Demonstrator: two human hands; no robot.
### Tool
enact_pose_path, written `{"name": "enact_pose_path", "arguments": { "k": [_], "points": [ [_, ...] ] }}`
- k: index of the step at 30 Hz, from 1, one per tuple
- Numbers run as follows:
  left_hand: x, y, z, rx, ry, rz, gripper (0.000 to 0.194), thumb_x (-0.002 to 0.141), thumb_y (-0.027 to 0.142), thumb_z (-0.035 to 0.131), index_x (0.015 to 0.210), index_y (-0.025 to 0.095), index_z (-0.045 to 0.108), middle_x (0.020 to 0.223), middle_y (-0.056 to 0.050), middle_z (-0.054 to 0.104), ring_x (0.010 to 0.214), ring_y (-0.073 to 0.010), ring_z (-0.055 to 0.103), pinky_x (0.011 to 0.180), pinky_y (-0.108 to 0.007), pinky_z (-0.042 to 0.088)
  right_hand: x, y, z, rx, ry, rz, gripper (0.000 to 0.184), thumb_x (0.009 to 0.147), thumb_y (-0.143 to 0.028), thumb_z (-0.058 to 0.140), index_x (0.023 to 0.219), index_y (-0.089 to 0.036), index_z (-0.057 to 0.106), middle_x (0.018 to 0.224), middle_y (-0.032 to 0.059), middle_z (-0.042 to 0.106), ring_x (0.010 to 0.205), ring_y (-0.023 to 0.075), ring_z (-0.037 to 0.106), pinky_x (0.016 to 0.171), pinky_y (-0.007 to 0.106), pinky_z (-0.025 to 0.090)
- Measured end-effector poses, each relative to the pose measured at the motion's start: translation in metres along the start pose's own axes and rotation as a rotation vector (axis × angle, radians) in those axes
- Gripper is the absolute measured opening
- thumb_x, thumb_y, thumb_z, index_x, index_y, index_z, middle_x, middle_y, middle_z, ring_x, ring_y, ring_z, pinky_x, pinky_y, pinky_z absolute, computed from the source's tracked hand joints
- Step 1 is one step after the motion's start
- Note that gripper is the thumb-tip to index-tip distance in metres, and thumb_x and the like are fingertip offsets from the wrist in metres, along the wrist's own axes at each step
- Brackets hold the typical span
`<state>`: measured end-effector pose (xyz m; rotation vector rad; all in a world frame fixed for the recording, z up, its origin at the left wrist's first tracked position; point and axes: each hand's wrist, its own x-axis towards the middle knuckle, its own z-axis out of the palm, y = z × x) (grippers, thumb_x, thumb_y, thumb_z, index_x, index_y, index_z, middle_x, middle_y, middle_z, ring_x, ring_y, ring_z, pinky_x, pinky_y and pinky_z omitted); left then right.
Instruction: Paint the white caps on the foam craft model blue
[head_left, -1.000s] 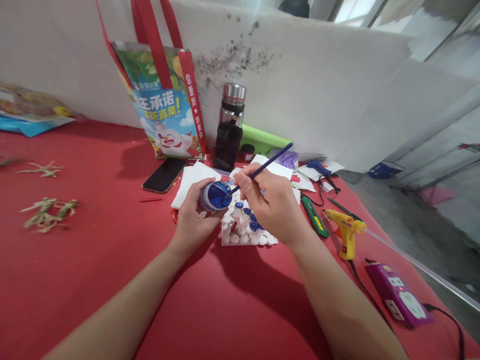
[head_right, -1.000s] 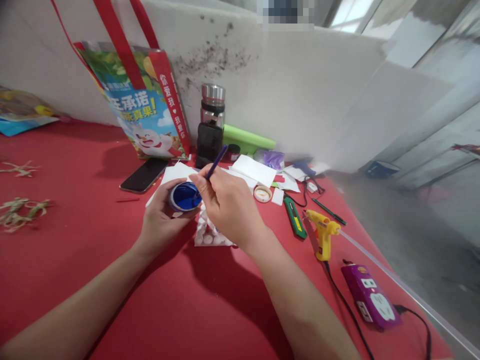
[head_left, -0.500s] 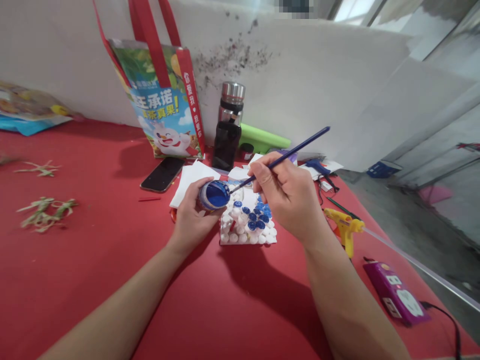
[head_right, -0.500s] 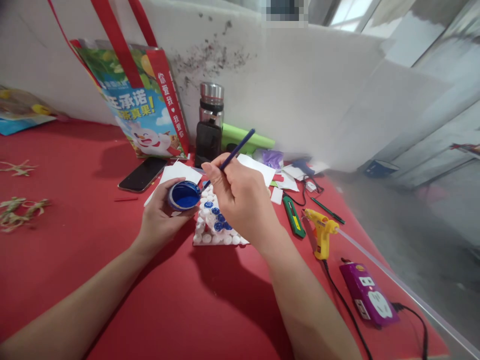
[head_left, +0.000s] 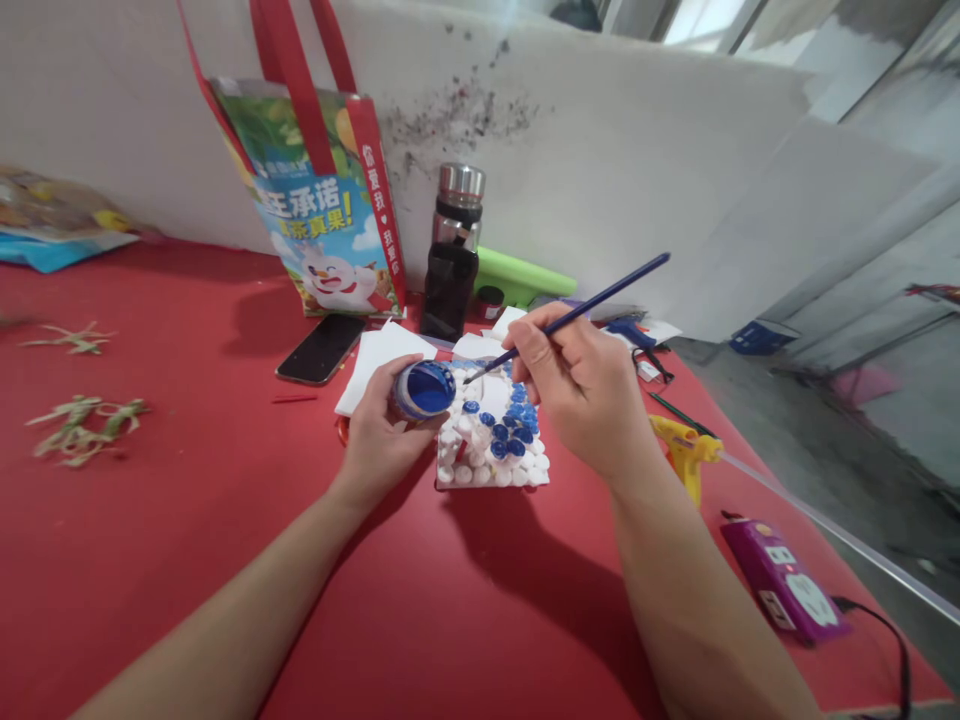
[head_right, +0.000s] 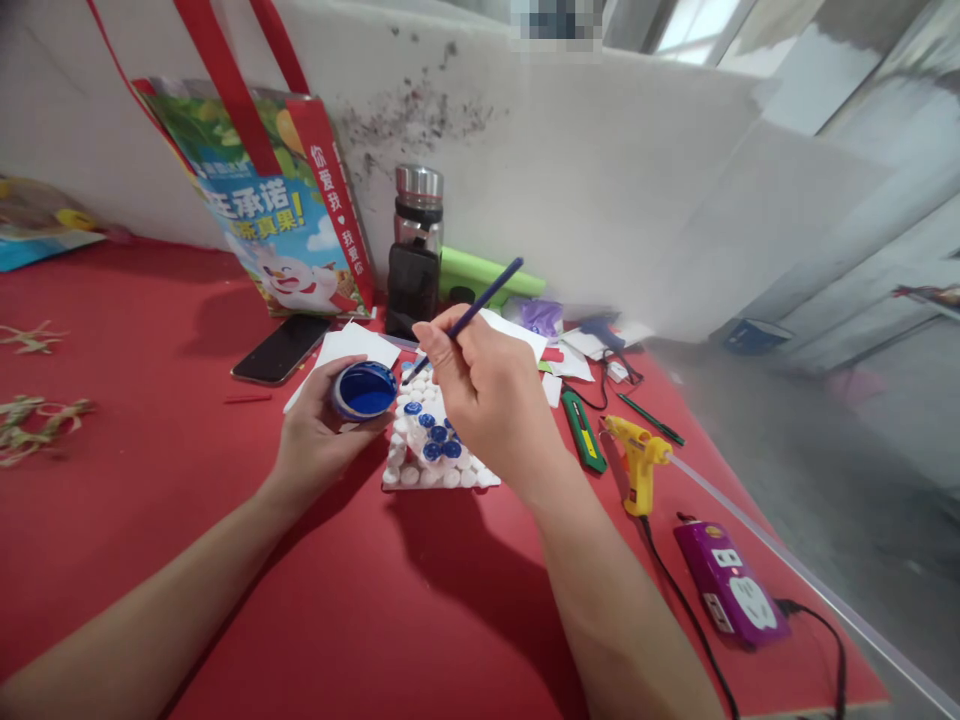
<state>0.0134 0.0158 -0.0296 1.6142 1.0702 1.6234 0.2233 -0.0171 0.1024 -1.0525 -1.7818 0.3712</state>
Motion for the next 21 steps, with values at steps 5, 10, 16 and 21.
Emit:
{"name": "enact_pose_path", "arguments": {
  "k": [5, 10, 16, 21],
  "points": [
    [0.001, -0.001, 0.000, 0.004, 0.010, -0.033, 0.067, 0.075, 0.032, 0.095, 0.137, 0.023, 0.069, 0.135, -0.011, 0.077, 0.121, -0.0298, 0.078, 0.101, -0.043, 0.068, 0.003, 0.000, -0.007, -0.043, 0.033, -0.003, 0.037, 0.116, -0.053, 0.058, 0.095, -0.024, 0.063, 0.070, -0.0038, 0.066, 0.060, 0.0115, 0.061, 0.061, 0.030, 0.044],
    [0.002, -0.002, -0.001, 0.024, 0.022, -0.054, 0.068, 0.074, 0.032, 0.095, 0.136, 0.023, 0.069, 0.135, -0.011, 0.077, 0.123, -0.0310, 0.078, 0.102, -0.045, 0.068, 0.003, -0.001, -0.012, -0.104, 0.015, 0.010, 0.033, 0.116, -0.046, 0.060, 0.093, -0.023, 0.063, 0.068, -0.0039, 0.065, 0.059, 0.0117, 0.059, 0.062, 0.030, 0.043],
    [0.002, -0.003, -0.002, 0.004, 0.011, -0.060, 0.066, 0.076, 0.030, 0.094, 0.136, 0.024, 0.067, 0.133, -0.010, 0.077, 0.121, -0.0302, 0.078, 0.101, -0.045, 0.068, 0.002, -0.001, -0.009, -0.132, -0.036, 0.034, 0.034, 0.116, -0.045, 0.059, 0.089, -0.024, 0.061, 0.066, -0.0029, 0.064, 0.056, 0.0124, 0.055, 0.061, 0.032, 0.041],
    [0.002, -0.002, -0.001, -0.010, 0.004, -0.062, 0.066, 0.075, 0.029, 0.094, 0.135, 0.024, 0.067, 0.134, -0.010, 0.076, 0.122, -0.0306, 0.077, 0.101, -0.045, 0.068, 0.002, 0.000, -0.008, -0.134, -0.059, 0.037, 0.034, 0.115, -0.045, 0.058, 0.088, -0.024, 0.060, 0.065, -0.0029, 0.063, 0.057, 0.0130, 0.055, 0.062, 0.032, 0.042]
  ]
}}
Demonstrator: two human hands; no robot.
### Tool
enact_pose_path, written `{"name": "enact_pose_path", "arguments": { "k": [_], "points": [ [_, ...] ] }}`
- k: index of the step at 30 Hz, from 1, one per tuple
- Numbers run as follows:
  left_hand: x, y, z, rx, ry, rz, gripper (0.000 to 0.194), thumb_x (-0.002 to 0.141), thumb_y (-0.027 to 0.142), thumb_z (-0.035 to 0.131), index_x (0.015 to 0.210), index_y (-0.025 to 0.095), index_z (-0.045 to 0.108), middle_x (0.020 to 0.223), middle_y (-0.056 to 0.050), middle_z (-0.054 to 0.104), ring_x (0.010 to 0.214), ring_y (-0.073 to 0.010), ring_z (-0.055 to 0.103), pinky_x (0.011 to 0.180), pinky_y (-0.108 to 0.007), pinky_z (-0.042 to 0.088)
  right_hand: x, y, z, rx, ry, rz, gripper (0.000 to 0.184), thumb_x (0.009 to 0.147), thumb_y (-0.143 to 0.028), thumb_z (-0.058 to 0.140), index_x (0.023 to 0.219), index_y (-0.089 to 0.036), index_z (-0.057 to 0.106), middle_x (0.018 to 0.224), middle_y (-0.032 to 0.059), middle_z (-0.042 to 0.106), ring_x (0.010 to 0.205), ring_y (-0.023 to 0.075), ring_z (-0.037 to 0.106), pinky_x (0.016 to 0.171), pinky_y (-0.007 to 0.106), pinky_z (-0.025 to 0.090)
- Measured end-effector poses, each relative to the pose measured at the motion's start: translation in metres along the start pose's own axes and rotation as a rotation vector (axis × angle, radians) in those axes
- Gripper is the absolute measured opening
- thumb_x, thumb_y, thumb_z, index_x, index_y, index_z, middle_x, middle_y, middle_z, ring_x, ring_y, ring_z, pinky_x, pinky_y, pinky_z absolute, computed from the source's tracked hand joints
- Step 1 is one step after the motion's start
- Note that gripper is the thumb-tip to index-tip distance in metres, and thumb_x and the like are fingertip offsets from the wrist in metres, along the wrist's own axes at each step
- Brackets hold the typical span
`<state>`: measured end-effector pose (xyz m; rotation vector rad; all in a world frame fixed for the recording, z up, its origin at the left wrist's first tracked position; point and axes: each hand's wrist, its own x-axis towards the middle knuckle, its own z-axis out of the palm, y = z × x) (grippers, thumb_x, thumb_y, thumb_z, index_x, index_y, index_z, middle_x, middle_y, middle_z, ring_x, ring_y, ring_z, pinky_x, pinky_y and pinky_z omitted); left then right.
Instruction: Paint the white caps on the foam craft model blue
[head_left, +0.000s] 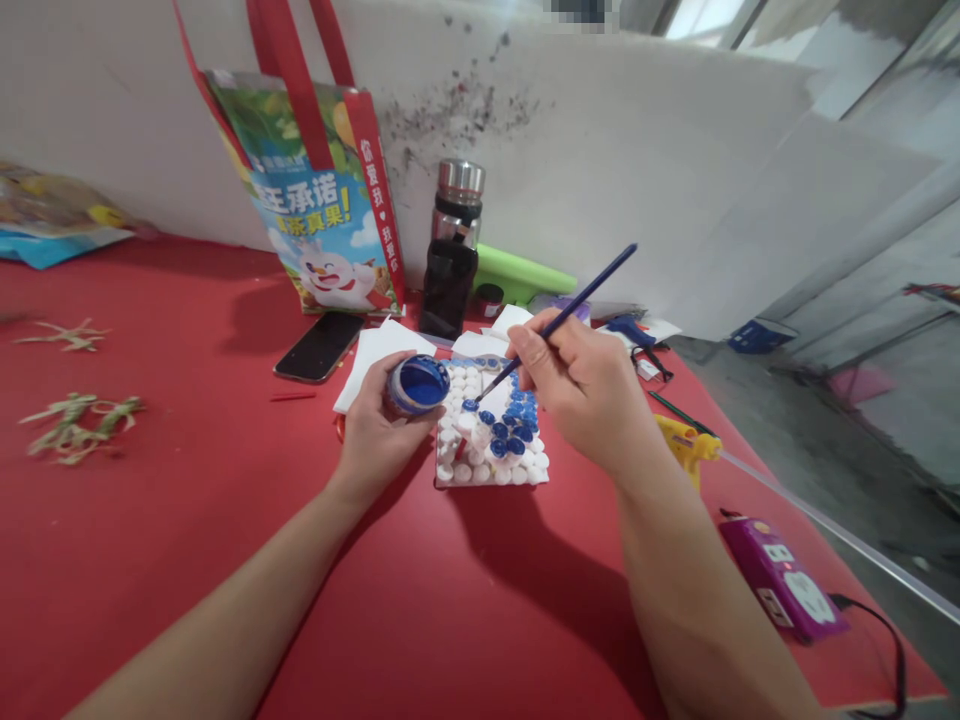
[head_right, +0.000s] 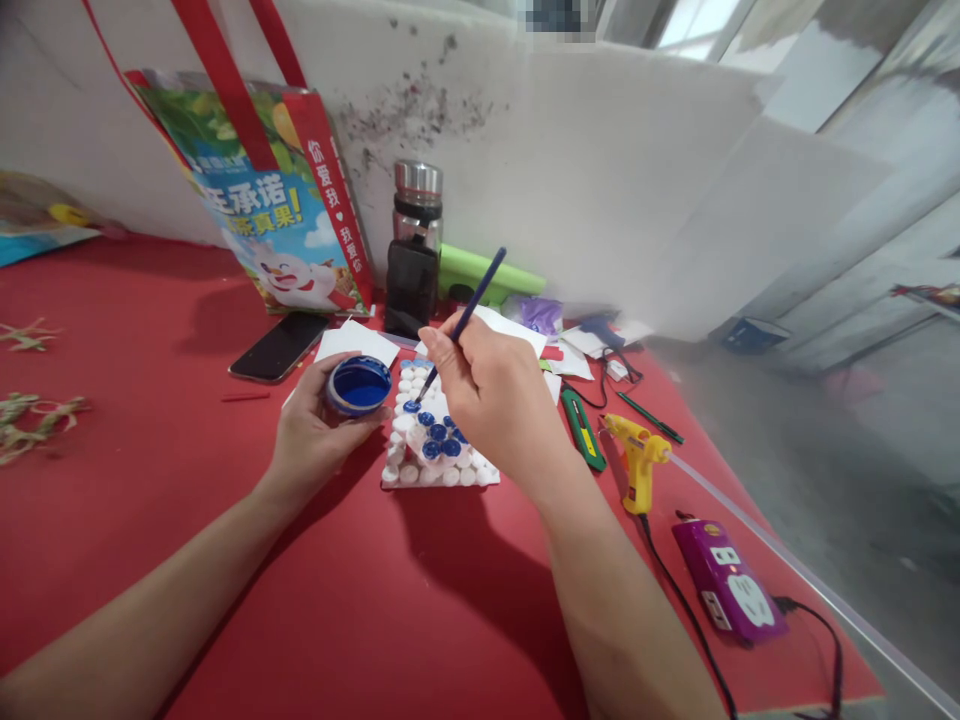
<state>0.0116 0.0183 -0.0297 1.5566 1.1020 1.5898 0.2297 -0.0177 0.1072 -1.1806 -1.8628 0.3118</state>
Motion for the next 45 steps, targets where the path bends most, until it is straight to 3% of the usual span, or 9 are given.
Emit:
{"name": "enact_pose_path", "arguments": {
  "k": [29, 45],
  "points": [
    [0.0004, 0.0068, -0.0020, 0.057, -0.006, 0.034, 0.063, 0.075, 0.027, 0.094, 0.133, 0.024, 0.069, 0.133, -0.010, 0.077, 0.121, -0.0304, 0.078, 0.100, -0.045, 0.069, 0.0000, 0.0029, 0.0029, -0.005, 0.007, 0.011, 0.035, 0.115, -0.045, 0.059, 0.088, -0.024, 0.061, 0.070, -0.0011, 0.067, 0.062, 0.0139, 0.057, 0.064, 0.033, 0.041],
    [0.0003, 0.0044, -0.0015, 0.049, -0.005, 0.035, 0.064, 0.076, 0.028, 0.095, 0.134, 0.024, 0.069, 0.134, -0.010, 0.077, 0.122, -0.0306, 0.077, 0.103, -0.046, 0.069, 0.0004, 0.0052, 0.0037, 0.008, 0.006, 0.027, 0.044, 0.115, -0.059, 0.057, 0.088, -0.024, 0.061, 0.070, -0.0009, 0.066, 0.061, 0.0141, 0.056, 0.063, 0.033, 0.040]
  ]
}}
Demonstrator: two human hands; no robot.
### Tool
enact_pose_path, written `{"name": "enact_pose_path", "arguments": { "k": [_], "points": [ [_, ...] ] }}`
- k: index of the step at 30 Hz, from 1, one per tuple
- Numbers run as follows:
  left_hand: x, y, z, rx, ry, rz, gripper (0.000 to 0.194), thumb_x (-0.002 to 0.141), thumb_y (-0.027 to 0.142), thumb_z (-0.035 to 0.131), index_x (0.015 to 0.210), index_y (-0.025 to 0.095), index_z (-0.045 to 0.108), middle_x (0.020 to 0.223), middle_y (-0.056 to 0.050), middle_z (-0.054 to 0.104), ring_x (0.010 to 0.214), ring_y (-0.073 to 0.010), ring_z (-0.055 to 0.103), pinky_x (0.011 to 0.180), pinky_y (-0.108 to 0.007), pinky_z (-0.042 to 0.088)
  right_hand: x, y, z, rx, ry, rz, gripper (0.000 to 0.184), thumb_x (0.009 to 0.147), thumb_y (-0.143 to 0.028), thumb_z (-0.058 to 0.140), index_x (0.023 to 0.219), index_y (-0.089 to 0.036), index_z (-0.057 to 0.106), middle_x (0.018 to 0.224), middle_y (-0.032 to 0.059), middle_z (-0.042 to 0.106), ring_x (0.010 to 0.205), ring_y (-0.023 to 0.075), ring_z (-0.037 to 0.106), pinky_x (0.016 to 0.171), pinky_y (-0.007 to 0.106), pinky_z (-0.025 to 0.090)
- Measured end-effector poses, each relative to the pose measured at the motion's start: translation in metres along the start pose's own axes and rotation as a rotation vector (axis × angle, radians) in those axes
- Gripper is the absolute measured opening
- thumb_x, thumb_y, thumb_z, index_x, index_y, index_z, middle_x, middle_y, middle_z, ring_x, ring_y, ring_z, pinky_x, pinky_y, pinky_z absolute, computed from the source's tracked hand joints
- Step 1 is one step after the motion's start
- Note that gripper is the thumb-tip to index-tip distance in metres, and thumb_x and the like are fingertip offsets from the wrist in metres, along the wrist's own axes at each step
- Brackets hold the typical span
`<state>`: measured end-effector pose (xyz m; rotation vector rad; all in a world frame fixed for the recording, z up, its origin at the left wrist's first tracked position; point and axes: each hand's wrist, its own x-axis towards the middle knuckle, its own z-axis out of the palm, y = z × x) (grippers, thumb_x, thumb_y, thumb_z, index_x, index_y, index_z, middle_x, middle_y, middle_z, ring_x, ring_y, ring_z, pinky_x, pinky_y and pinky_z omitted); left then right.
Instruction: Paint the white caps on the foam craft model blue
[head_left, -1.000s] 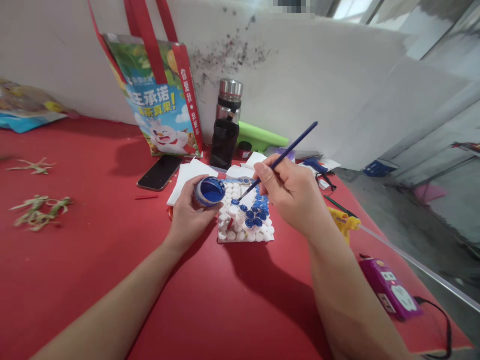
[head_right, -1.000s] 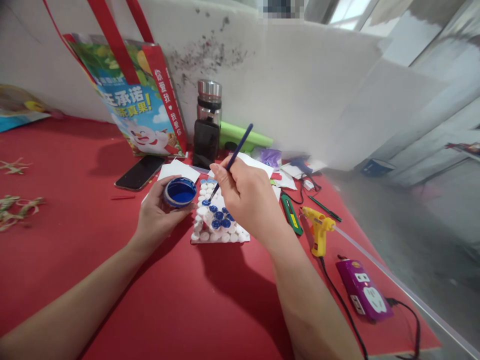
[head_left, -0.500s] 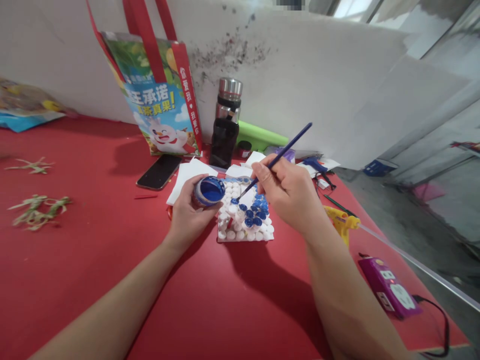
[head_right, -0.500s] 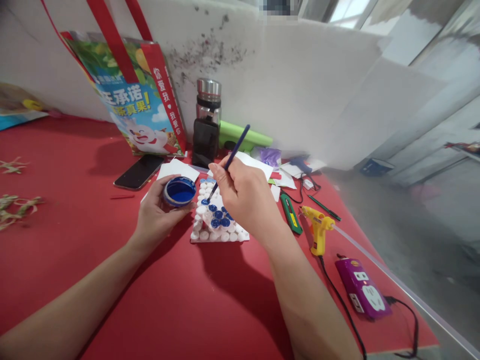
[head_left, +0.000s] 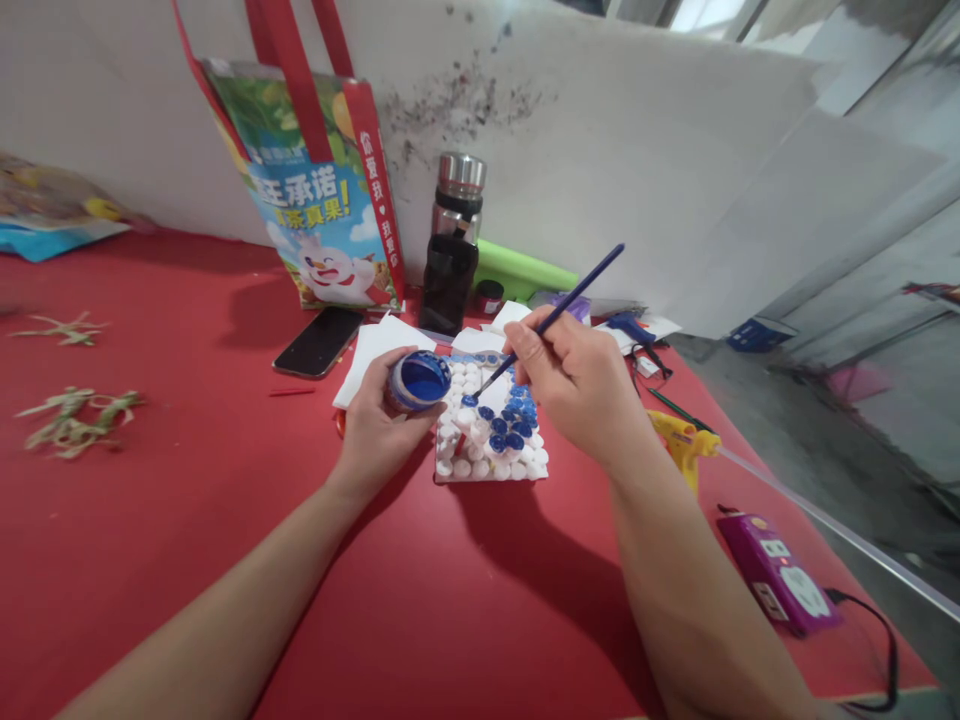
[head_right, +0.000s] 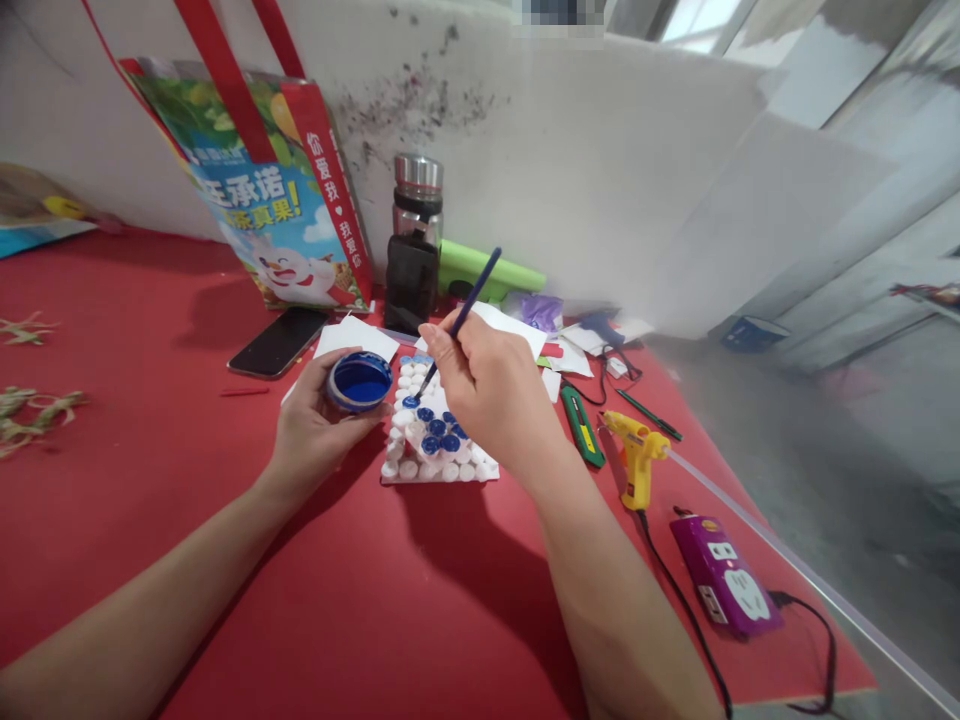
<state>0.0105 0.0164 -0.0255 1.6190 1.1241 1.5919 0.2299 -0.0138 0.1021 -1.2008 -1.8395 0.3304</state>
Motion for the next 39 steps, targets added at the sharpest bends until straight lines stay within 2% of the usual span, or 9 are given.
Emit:
{"name": "enact_pose_path", "arguments": {
  "k": [6, 10, 13, 20, 26, 31, 39],
  "points": [
    [-0.0004, -0.0012, 0.0009, -0.017, 0.003, -0.008, 0.065, 0.075, 0.028, 0.096, 0.134, 0.024, 0.069, 0.135, -0.010, 0.077, 0.123, -0.0307, 0.077, 0.104, -0.046, 0.068, 0.0004, -0.0008, -0.0026, -0.008, -0.006, 0.005, 0.048, 0.114, -0.063, 0.057, 0.086, -0.024, 0.059, 0.068, -0.0009, 0.065, 0.060, 0.0141, 0.053, 0.062, 0.034, 0.038],
    [-0.0002, -0.0007, 0.0011, -0.026, 0.007, -0.009, 0.065, 0.075, 0.029, 0.096, 0.134, 0.024, 0.069, 0.133, -0.010, 0.077, 0.122, -0.0304, 0.078, 0.101, -0.044, 0.069, 0.0001, -0.0007, -0.0029, -0.023, -0.011, 0.008, 0.036, 0.115, -0.048, 0.059, 0.087, -0.024, 0.060, 0.068, -0.0012, 0.065, 0.060, 0.0139, 0.055, 0.062, 0.034, 0.037],
    [0.0000, 0.0001, 0.0007, -0.022, 0.002, -0.008, 0.065, 0.075, 0.028, 0.096, 0.134, 0.024, 0.069, 0.133, -0.010, 0.077, 0.121, -0.0305, 0.078, 0.101, -0.044, 0.069, 0.0004, -0.0009, -0.0034, -0.029, -0.018, 0.005, 0.035, 0.115, -0.044, 0.059, 0.086, -0.024, 0.059, 0.068, -0.0014, 0.065, 0.059, 0.0134, 0.054, 0.062, 0.033, 0.038],
    [-0.0001, 0.0015, -0.0003, 0.009, 0.000, -0.003, 0.066, 0.075, 0.028, 0.095, 0.135, 0.022, 0.069, 0.134, -0.010, 0.078, 0.121, -0.0301, 0.078, 0.103, -0.044, 0.067, -0.0004, -0.0051, -0.0035, -0.001, -0.003, -0.010, 0.036, 0.116, -0.047, 0.059, 0.089, -0.024, 0.061, 0.067, -0.0023, 0.064, 0.057, 0.0127, 0.054, 0.061, 0.032, 0.040],
    [-0.0001, -0.0002, 0.0013, -0.012, 0.007, 0.002, 0.066, 0.075, 0.027, 0.095, 0.135, 0.022, 0.069, 0.135, -0.011, 0.077, 0.123, -0.0305, 0.077, 0.106, -0.045, 0.066, -0.0018, -0.0070, 0.0000, 0.071, -0.043, 0.001, 0.044, 0.115, -0.060, 0.057, 0.091, -0.023, 0.062, 0.067, -0.0022, 0.064, 0.059, 0.0130, 0.055, 0.062, 0.032, 0.041],
    [-0.0001, 0.0003, 0.0009, -0.005, -0.002, 0.006, 0.065, 0.075, 0.027, 0.094, 0.135, 0.022, 0.068, 0.134, -0.010, 0.077, 0.123, -0.0306, 0.077, 0.104, -0.045, 0.067, -0.0020, -0.0058, 0.0003, 0.051, -0.021, -0.007, 0.034, 0.116, -0.046, 0.060, 0.091, -0.023, 0.062, 0.069, -0.0023, 0.064, 0.060, 0.0126, 0.054, 0.063, 0.032, 0.040],
    [0.0002, 0.0017, 0.0002, 0.002, -0.007, 0.010, 0.064, 0.076, 0.027, 0.093, 0.135, 0.023, 0.068, 0.134, -0.010, 0.076, 0.123, -0.0302, 0.077, 0.103, -0.044, 0.068, -0.0015, -0.0060, -0.0014, 0.049, -0.042, 0.009, 0.032, 0.116, -0.044, 0.059, 0.091, -0.023, 0.061, 0.068, -0.0023, 0.063, 0.059, 0.0129, 0.053, 0.063, 0.033, 0.039]
  ]
}}
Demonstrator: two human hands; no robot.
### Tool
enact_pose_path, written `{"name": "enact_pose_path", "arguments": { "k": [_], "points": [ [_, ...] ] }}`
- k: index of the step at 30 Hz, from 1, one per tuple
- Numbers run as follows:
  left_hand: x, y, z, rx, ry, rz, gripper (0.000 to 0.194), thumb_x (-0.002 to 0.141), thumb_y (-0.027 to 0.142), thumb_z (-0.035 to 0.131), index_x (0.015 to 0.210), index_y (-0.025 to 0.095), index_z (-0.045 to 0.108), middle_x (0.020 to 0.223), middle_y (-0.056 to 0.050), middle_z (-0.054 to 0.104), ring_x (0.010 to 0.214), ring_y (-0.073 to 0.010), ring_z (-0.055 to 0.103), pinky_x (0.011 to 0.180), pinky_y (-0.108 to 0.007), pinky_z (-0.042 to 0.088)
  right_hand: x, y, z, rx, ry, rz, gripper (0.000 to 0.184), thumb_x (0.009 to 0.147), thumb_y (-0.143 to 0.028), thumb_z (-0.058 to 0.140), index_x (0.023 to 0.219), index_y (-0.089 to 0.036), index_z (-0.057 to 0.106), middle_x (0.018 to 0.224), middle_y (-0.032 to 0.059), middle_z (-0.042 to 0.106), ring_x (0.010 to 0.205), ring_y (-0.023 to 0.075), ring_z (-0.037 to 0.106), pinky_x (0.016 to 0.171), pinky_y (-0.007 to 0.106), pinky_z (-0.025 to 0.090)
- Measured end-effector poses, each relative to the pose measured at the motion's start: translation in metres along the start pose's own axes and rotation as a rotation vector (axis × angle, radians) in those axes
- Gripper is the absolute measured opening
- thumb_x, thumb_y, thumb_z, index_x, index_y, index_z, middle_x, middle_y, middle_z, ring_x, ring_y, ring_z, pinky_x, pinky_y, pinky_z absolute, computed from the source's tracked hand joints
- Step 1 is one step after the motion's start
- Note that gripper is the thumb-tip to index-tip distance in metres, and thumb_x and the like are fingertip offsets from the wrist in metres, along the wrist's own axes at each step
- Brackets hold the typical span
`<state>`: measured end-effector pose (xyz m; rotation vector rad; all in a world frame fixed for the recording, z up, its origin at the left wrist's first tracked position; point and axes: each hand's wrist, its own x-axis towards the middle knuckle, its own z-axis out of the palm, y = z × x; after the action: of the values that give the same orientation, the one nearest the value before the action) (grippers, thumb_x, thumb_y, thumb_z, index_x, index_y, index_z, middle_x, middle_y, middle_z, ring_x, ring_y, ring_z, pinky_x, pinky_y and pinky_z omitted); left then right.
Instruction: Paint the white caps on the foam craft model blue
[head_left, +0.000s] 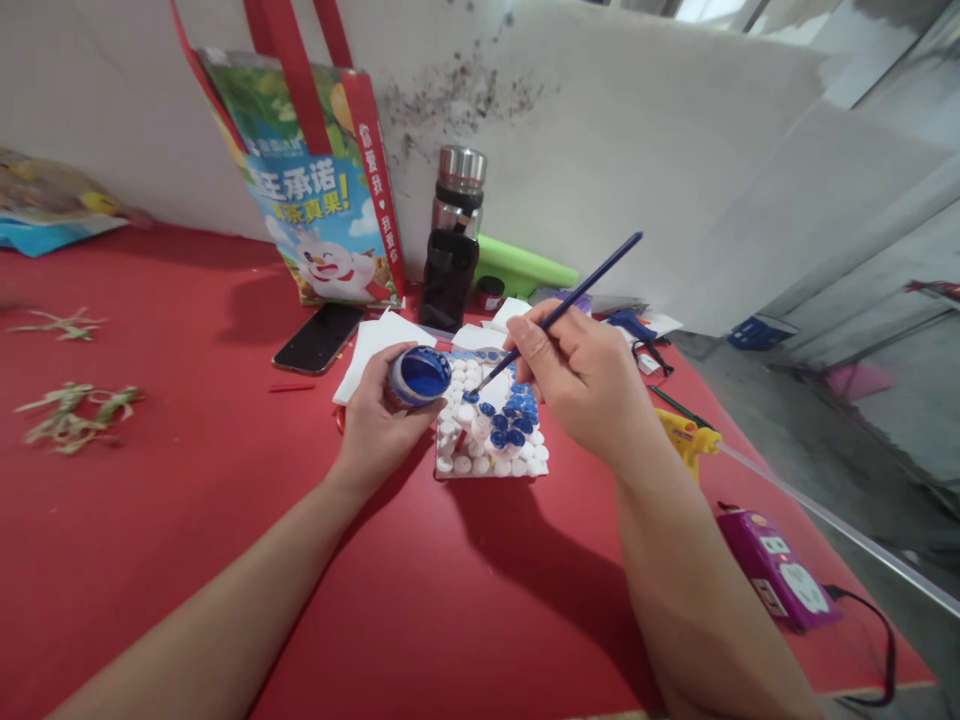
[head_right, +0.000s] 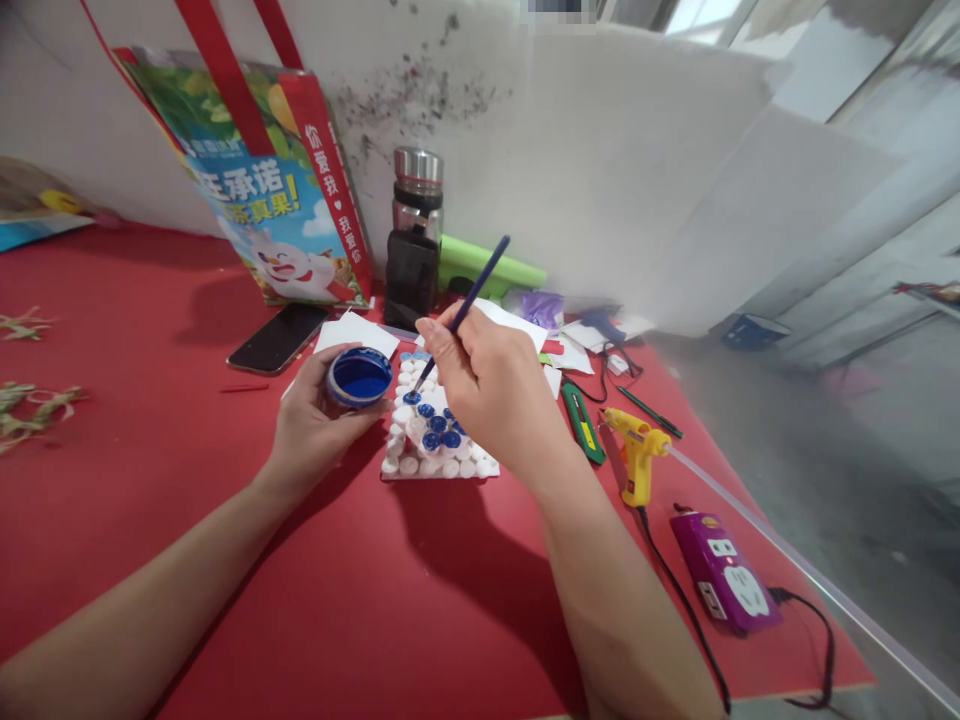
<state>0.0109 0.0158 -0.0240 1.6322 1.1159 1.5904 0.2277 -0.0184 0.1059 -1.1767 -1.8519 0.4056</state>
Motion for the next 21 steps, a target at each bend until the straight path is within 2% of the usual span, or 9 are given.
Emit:
{"name": "enact_pose_path", "arguments": {
  "k": [21],
  "points": [
    [-0.0006, -0.0010, 0.0002, 0.010, 0.004, -0.008, 0.064, 0.076, 0.027, 0.094, 0.134, 0.023, 0.069, 0.136, -0.010, 0.077, 0.124, -0.0299, 0.077, 0.104, -0.045, 0.068, 0.0015, 0.0029, -0.0022, -0.026, -0.012, 0.024, 0.033, 0.115, -0.045, 0.060, 0.090, -0.024, 0.060, 0.068, -0.0021, 0.063, 0.060, 0.0135, 0.053, 0.062, 0.033, 0.038]
  ]
}}
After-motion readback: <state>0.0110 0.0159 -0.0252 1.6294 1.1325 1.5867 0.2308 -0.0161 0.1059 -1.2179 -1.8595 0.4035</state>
